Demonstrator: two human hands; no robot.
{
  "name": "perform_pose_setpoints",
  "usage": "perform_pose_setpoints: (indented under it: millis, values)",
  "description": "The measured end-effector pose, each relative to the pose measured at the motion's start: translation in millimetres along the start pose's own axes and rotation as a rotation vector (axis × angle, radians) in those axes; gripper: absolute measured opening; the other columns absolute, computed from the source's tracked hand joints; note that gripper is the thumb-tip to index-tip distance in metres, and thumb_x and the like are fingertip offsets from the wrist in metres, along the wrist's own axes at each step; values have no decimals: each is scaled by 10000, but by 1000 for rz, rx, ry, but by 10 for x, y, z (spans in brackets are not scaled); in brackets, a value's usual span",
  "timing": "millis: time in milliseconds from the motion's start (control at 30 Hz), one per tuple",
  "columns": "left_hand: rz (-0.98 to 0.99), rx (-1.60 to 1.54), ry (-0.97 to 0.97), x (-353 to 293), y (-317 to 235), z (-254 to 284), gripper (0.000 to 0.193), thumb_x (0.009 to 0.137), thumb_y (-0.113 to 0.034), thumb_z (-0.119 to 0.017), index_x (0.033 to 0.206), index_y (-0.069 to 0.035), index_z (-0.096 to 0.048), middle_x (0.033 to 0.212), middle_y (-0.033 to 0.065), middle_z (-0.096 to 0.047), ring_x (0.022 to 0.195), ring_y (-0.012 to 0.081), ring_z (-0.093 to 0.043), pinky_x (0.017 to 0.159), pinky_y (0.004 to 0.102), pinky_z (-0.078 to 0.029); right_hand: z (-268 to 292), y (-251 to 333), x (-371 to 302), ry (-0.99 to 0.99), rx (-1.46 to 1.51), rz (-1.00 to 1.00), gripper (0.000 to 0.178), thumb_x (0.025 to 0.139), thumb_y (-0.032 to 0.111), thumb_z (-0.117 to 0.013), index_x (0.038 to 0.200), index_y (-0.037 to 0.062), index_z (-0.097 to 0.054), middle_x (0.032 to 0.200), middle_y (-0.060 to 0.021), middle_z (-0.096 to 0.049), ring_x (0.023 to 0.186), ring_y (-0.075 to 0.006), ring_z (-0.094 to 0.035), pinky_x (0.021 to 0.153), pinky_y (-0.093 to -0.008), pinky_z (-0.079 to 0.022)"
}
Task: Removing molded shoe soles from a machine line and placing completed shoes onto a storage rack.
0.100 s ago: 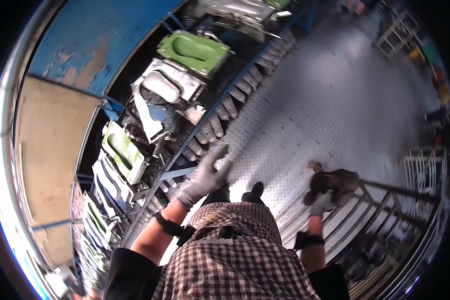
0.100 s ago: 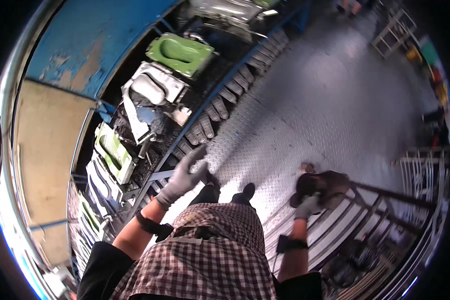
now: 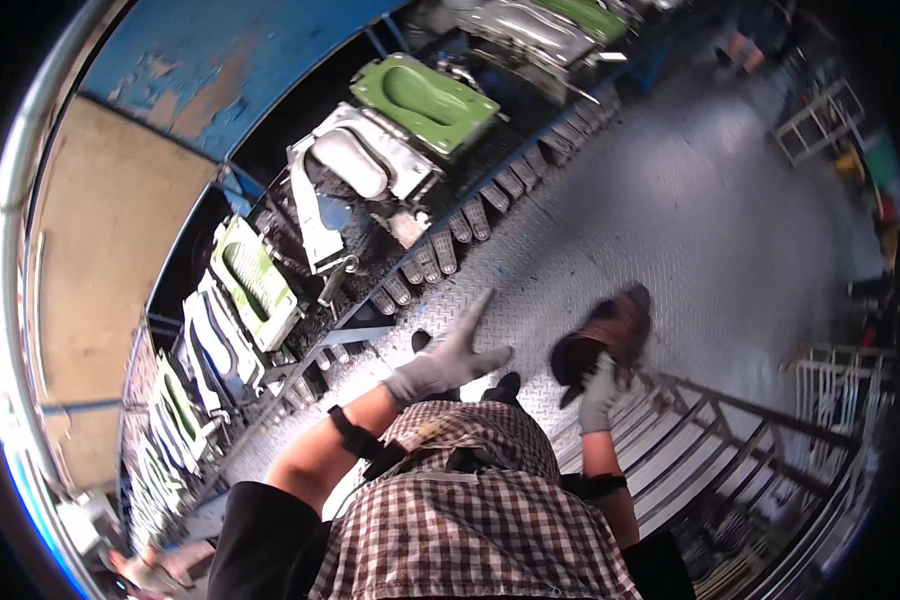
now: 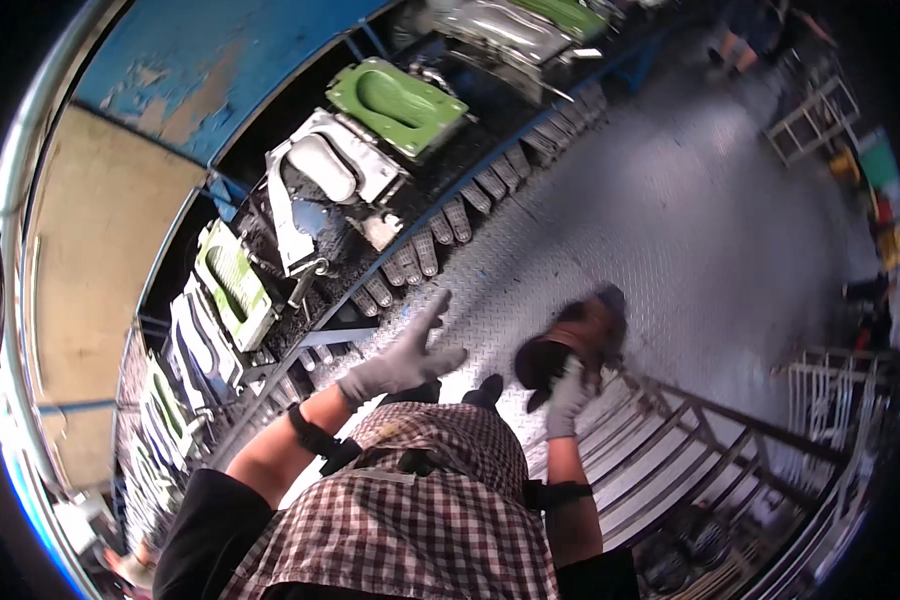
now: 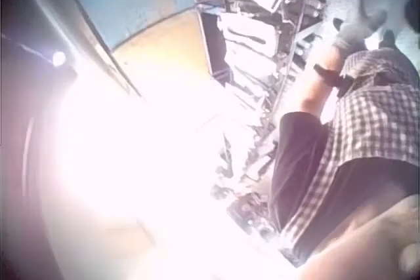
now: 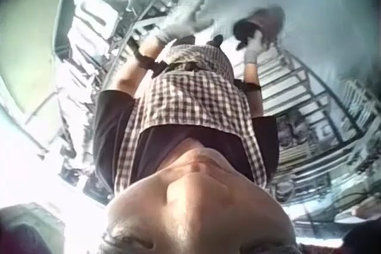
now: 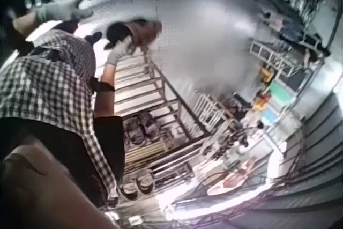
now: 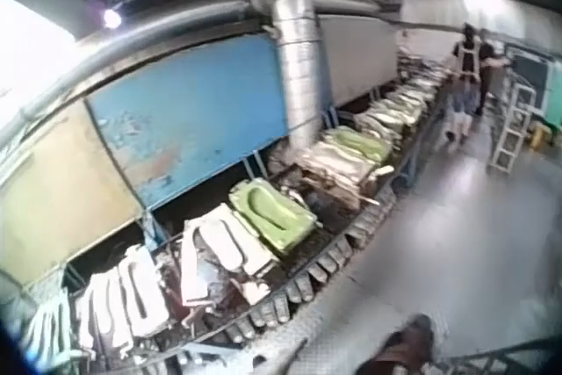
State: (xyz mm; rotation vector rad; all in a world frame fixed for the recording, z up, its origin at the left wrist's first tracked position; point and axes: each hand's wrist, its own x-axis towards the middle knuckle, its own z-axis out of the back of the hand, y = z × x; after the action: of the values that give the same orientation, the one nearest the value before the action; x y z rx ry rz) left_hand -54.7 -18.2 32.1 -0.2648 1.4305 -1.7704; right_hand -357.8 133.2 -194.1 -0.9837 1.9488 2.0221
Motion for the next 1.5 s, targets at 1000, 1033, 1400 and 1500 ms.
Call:
perform_pose_setpoints:
  millis: [1000, 1033, 1400, 1500]
  values:
    - [211, -805, -1159, 1321, 1889, 3016, 878, 977, -589, -550, 1525, 66, -345, 1368, 241, -556, 1213, 319, -574, 1058, 407, -444, -5304, 652, -2114, 1132, -386, -47, 579, 931, 101, -746, 1433, -41, -496, 1269, -48, -609, 1110, -129, -600, 968, -273, -494]
    - [189, -1006, -1076, 1431, 1868, 3142, 829, 977, -600, -542, 1460, 64, -431, 1302, 213, -595, 1152, 293, -592, 1026, 401, -460, -5379, 694, -2105, 1109, -409, 89, 631, 923, 130, -773, 1449, -47, -473, 1271, -46, -615, 1111, -128, -599, 973, -274, -493]
    - [21, -1178, -1125, 1502, 2126, 2731, 579, 1042, -505, -489, 1275, 6, -628, 1162, 99, -666, 1027, 170, -607, 932, 323, -487, -6604, 472, -2005, 1360, -924, 1520, 328, 909, 139, -691, 1237, 124, -702, 961, -151, -624, 930, -335, -633, 838, -420, -517]
    - [88, -1259, -1162, 1247, 1864, 2478, 588, 1058, -520, -442, 1325, -18, -593, 1186, 107, -663, 1027, 187, -628, 908, 334, -512, -6335, 393, -2066, 1848, -1273, 1431, 284, 926, 233, -660, 1202, 211, -721, 990, -102, -649, 959, -325, -662, 835, -437, -529]
